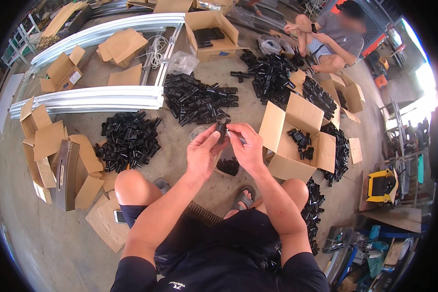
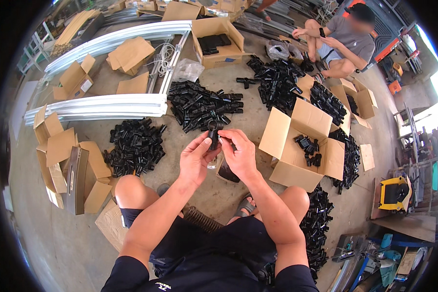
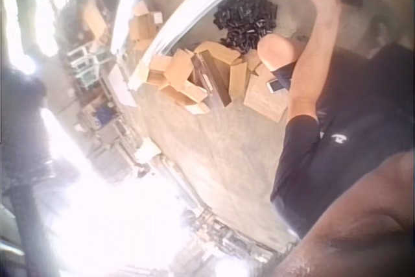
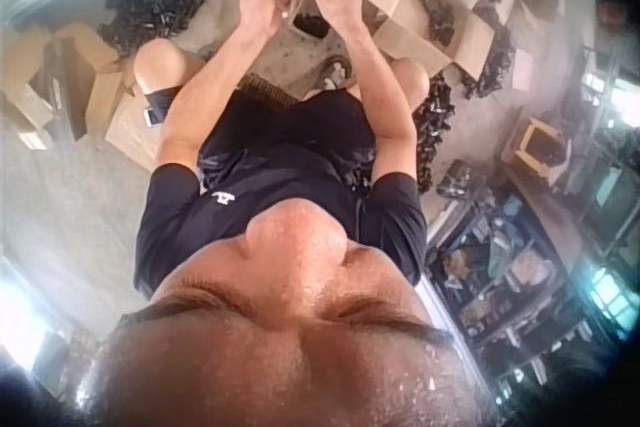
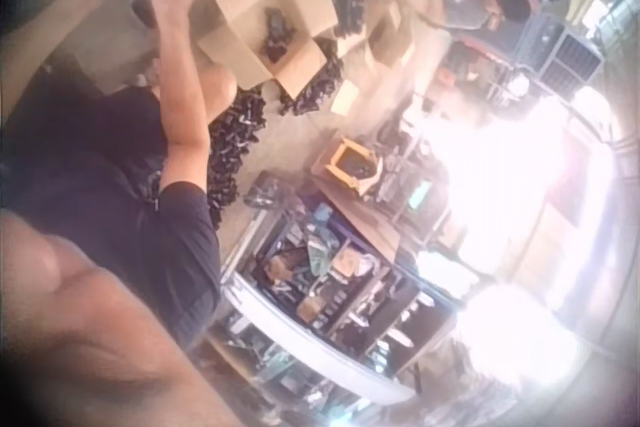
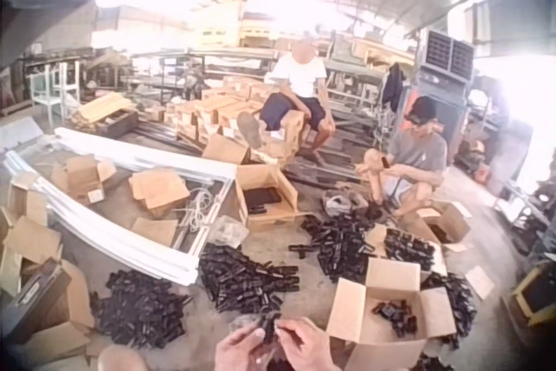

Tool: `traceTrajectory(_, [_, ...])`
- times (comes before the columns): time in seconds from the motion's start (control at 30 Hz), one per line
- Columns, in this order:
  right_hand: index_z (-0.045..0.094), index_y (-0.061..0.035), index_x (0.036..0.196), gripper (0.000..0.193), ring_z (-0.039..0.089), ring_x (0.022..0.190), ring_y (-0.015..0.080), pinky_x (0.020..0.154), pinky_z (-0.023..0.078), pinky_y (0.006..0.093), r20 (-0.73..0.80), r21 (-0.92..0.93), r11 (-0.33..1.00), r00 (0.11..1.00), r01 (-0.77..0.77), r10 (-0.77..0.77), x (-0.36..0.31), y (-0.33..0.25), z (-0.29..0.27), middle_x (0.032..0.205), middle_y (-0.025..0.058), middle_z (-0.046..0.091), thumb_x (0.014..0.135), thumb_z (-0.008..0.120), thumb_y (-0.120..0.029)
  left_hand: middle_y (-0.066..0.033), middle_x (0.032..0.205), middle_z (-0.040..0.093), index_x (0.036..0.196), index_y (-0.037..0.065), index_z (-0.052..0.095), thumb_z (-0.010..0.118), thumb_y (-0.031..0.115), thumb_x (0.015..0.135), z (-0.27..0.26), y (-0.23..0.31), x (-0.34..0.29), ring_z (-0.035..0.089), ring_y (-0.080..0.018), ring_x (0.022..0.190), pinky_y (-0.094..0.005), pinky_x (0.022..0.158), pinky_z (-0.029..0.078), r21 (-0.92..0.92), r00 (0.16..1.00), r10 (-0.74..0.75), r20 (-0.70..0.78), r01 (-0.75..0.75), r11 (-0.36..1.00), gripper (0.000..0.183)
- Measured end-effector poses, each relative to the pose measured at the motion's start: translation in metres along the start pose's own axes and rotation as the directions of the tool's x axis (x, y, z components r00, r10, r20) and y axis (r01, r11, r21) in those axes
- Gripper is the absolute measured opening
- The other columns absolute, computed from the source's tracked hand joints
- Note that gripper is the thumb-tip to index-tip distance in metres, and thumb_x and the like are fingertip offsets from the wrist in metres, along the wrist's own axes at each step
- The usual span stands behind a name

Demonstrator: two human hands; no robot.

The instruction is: The person picks up black plastic hardware components from a pile on the floor, fits them together by hand, and places them into a cardboard box.

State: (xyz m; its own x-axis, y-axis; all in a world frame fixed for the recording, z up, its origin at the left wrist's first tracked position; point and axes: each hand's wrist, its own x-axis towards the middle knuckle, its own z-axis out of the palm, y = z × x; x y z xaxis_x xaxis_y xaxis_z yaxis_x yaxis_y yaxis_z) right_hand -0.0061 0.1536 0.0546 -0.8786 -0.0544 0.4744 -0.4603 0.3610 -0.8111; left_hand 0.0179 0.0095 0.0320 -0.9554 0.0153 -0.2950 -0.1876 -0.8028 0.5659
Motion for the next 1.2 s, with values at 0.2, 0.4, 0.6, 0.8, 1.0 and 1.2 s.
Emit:
traceTrajectory(0.2, [0.068,-0.0038,0.101,0.014,0.067,0.076,0.0297,0.066,0.054,0.0364,-0.014,-0.124,0.990,0.997,0.069,-0.071,0.003,0.013,0.005,0.093,0.0129,0.069,0.089,0.071,0.000,-0.0114,0.113,0.073,0.123,0.000,0.066,0.067,0.003,0.097,-0.001,-0.002,0.008,0.073,-0.0235,0.102,-0.0397,0.092,0.062,0.024,1.000,-0.002,-0.005,0.002,1.000,0.026])
traceTrajectory(0.4, [0.065,-0.0035,0.096,0.011,0.064,0.074,0.0346,0.065,0.052,0.0424,0.036,-0.324,0.927,0.981,0.190,-0.188,0.012,0.024,0.009,0.087,0.0139,0.067,0.089,0.073,-0.007,-0.0109,0.113,0.073,0.123,0.000,0.067,0.066,0.001,0.097,-0.001,-0.003,0.022,0.072,-0.0205,0.100,-0.0382,0.091,0.063,0.045,0.999,-0.001,-0.039,0.003,0.999,0.026])
traceTrajectory(0.6, [0.063,-0.0033,0.096,0.014,0.065,0.078,0.0350,0.067,0.053,0.0433,0.109,-0.327,0.932,0.986,0.155,-0.125,0.018,0.028,0.005,0.088,0.0142,0.067,0.090,0.073,-0.010,-0.0099,0.112,0.072,0.121,-0.001,0.067,0.066,0.001,0.097,-0.003,-0.002,0.027,0.072,-0.0192,0.100,-0.0380,0.091,0.063,0.068,0.997,-0.001,-0.080,0.006,0.998,0.024])
traceTrajectory(0.8, [0.062,-0.0033,0.097,0.014,0.065,0.080,0.0361,0.069,0.054,0.0440,0.108,-0.278,0.955,0.991,0.103,-0.075,0.023,0.025,0.004,0.090,0.0149,0.067,0.090,0.072,-0.010,-0.0097,0.113,0.071,0.123,-0.002,0.066,0.065,0.001,0.098,0.000,-0.004,0.032,0.070,-0.0187,0.099,-0.0374,0.091,0.062,0.047,0.998,-0.011,-0.069,0.014,0.999,0.026])
traceTrajectory(1.0, [0.061,-0.0063,0.080,0.022,0.064,0.073,0.0354,0.059,0.052,0.0458,0.183,-0.487,0.842,0.970,0.232,-0.162,0.028,0.026,0.006,0.077,0.0129,0.063,0.092,0.071,-0.022,-0.0110,0.114,0.071,0.126,-0.002,0.063,0.061,0.000,0.099,-0.003,-0.004,0.031,0.071,-0.0202,0.101,-0.0382,0.091,0.062,0.073,0.995,-0.013,-0.098,0.020,0.997,0.027])
traceTrajectory(1.2, [0.060,-0.0040,0.089,0.021,0.066,0.073,0.0348,0.059,0.053,0.0449,0.160,-0.349,0.931,0.986,0.108,-0.054,0.027,0.017,-0.002,0.080,0.0118,0.064,0.094,0.069,-0.023,-0.0114,0.111,0.072,0.121,-0.002,0.066,0.065,0.001,0.098,0.002,-0.007,0.031,0.072,-0.0203,0.097,-0.0373,0.086,0.065,0.024,0.997,-0.014,-0.072,0.016,1.000,0.023])
